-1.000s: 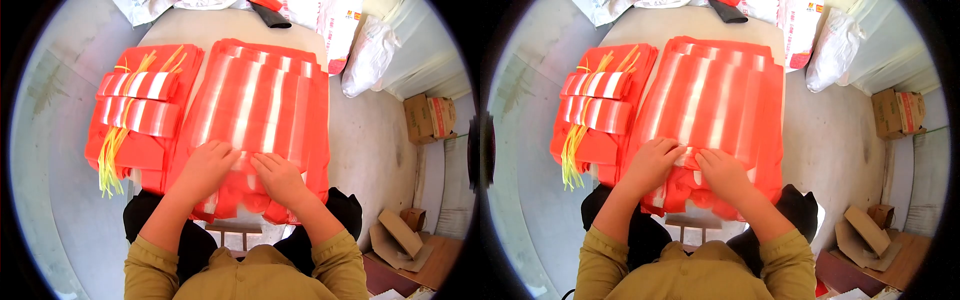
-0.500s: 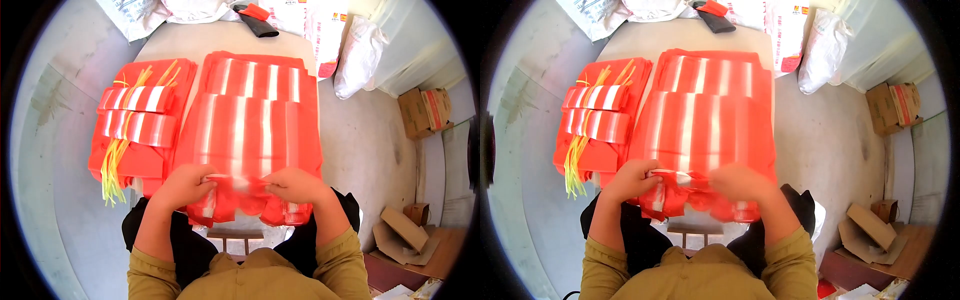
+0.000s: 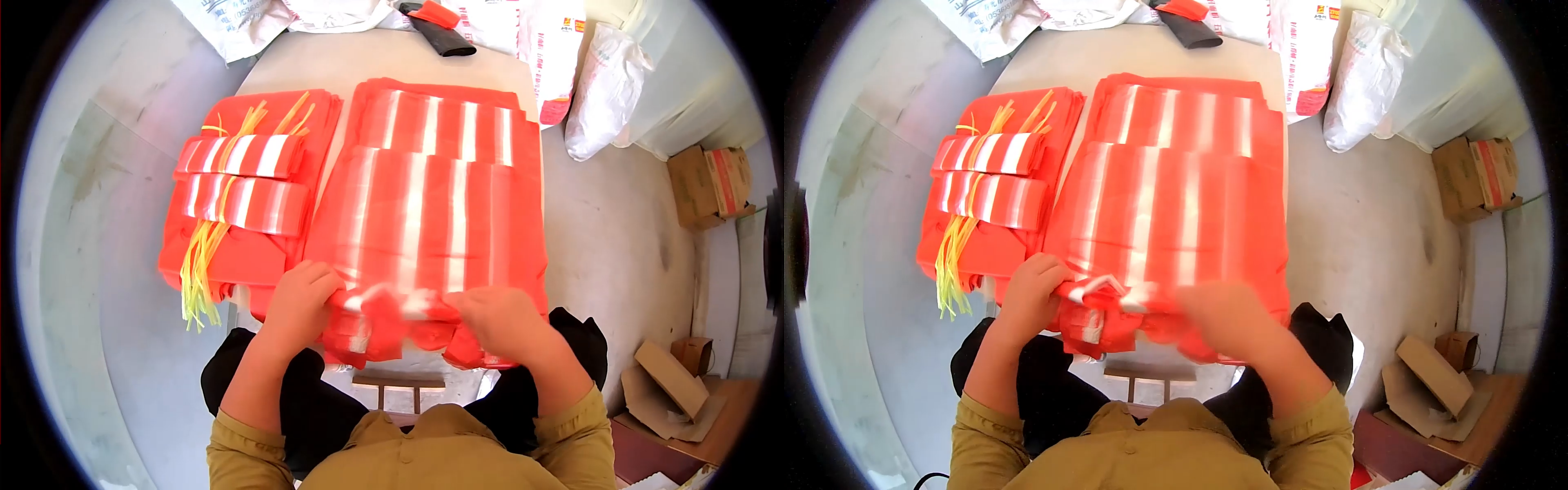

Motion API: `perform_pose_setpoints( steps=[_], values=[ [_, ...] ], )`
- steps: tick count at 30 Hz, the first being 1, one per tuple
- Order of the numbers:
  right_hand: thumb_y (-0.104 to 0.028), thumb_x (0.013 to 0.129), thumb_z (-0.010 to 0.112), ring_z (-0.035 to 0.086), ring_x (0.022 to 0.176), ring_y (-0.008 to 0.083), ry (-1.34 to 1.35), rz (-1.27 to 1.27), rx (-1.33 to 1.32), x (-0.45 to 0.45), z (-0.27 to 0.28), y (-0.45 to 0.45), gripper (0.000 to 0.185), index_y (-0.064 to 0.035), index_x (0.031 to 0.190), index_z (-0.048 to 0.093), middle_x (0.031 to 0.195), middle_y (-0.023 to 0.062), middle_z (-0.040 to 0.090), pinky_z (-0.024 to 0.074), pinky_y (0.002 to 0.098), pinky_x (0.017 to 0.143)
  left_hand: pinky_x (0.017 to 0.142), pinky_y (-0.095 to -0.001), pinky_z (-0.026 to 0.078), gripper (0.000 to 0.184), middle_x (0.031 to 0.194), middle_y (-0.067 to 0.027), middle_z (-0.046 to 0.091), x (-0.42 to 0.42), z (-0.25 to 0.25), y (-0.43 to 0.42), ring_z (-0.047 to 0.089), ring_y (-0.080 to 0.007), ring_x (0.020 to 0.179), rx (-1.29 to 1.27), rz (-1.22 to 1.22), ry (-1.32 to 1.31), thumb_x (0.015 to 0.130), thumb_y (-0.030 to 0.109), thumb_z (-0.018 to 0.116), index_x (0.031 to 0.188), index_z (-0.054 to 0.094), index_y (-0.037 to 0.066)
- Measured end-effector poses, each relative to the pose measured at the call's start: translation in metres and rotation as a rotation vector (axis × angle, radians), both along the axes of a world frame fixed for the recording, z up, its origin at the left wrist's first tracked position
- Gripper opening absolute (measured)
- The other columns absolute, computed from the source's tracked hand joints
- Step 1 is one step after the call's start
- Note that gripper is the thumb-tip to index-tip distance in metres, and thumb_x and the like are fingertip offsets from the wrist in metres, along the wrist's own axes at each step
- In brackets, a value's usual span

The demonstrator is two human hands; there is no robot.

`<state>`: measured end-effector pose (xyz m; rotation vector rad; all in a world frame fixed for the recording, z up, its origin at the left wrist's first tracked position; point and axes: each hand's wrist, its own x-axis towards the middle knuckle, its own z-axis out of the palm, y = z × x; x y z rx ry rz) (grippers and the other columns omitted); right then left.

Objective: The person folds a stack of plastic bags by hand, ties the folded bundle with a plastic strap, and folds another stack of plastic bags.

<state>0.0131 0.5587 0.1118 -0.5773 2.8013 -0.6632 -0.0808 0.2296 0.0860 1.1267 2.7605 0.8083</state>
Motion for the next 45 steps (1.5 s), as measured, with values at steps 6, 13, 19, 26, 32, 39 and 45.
perform_pose_setpoints(
  steps=[6, 13, 19, 26, 32, 39, 45],
  values=[
    [-0.010, 0.091, 0.065, 0.072, 0.094, 0.0299, 0.088, 0.042, -0.017, 0.014, -0.016, -0.013, 0.027, -0.0094, 0.118, 0.070, 0.102, 0.0099, 0.074, 0.0577, 0.0390, 0.068, 0.097, -0.0428, 0.050, 0.048, 0.118, -0.0143, 0.064, 0.008, 0.014, -0.006, 0.058, -0.0363, 0.116, 0.019, 0.008, -0.189, 0.068, -0.004, 0.072, 0.114, 0.064, 0.004],
    [-0.013, 0.095, 0.064, 0.068, 0.089, 0.0352, -0.183, 0.003, -0.043, -0.004, -0.003, 0.002, 0.023, -0.0065, 0.117, 0.069, 0.092, 0.0152, 0.071, 0.0544, 0.0440, 0.072, 0.094, -0.0442, 0.051, 0.040, 0.107, -0.0128, 0.067, 0.005, 0.015, 0.010, 0.061, -0.0355, 0.108, 0.146, -0.062, -0.239, 0.073, 0.000, 0.076, 0.112, 0.068, 0.003],
    [-0.014, 0.098, 0.060, 0.061, 0.078, 0.0341, -0.375, -0.113, -0.316, -0.032, -0.031, 0.022, 0.016, 0.0004, 0.105, 0.065, 0.083, 0.0161, 0.064, 0.0505, 0.0431, 0.072, 0.076, -0.0364, 0.053, 0.019, 0.086, -0.0128, 0.068, 0.000, 0.005, 0.016, 0.066, -0.0234, 0.081, 0.210, 0.151, -0.625, 0.090, 0.008, 0.072, 0.108, 0.071, 0.001],
    [-0.019, 0.097, 0.063, 0.061, 0.077, 0.0260, -0.463, -0.312, -0.258, -0.055, -0.023, 0.019, 0.022, 0.0008, 0.106, 0.066, 0.086, 0.0141, 0.064, 0.0500, 0.0407, 0.073, 0.069, -0.0343, 0.051, 0.019, 0.082, -0.0141, 0.067, -0.010, -0.003, 0.034, 0.066, -0.0197, 0.074, 0.228, 0.384, -0.568, 0.095, 0.014, 0.069, 0.107, 0.069, -0.001],
    [-0.017, 0.093, 0.069, 0.062, 0.078, 0.0192, -0.247, -0.422, -0.305, -0.034, -0.030, 0.035, 0.043, -0.0048, 0.134, 0.062, 0.085, 0.0074, 0.065, 0.0509, 0.0364, 0.073, 0.069, -0.0396, 0.051, 0.020, 0.083, -0.0184, 0.067, -0.013, -0.009, 0.042, 0.067, -0.0338, 0.076, 0.146, 0.422, -0.447, 0.093, 0.018, 0.069, 0.102, 0.068, 0.000],
    [-0.005, 0.096, 0.065, 0.054, 0.074, 0.0097, -0.473, -0.549, -0.492, -0.008, -0.021, 0.064, 0.047, -0.0047, 0.141, 0.051, 0.082, 0.0015, 0.058, 0.0477, 0.0281, 0.068, 0.068, -0.0334, 0.050, 0.015, 0.086, -0.0079, 0.069, -0.018, -0.031, 0.032, 0.065, -0.0169, 0.079, 0.313, 0.422, -0.597, 0.095, 0.009, 0.063, 0.108, 0.064, 0.002],
    [-0.002, 0.100, 0.058, 0.053, 0.074, 0.0100, -0.276, -0.596, -0.492, -0.004, -0.039, 0.059, 0.024, -0.0030, 0.124, 0.054, 0.084, 0.0020, 0.058, 0.0467, 0.0275, 0.069, 0.061, -0.0293, 0.045, 0.025, 0.080, -0.0025, 0.058, -0.023, -0.011, 0.023, 0.054, -0.0088, 0.072, 0.392, 0.489, -0.881, 0.091, -0.003, 0.051, 0.115, 0.050, 0.004]
  ],
)
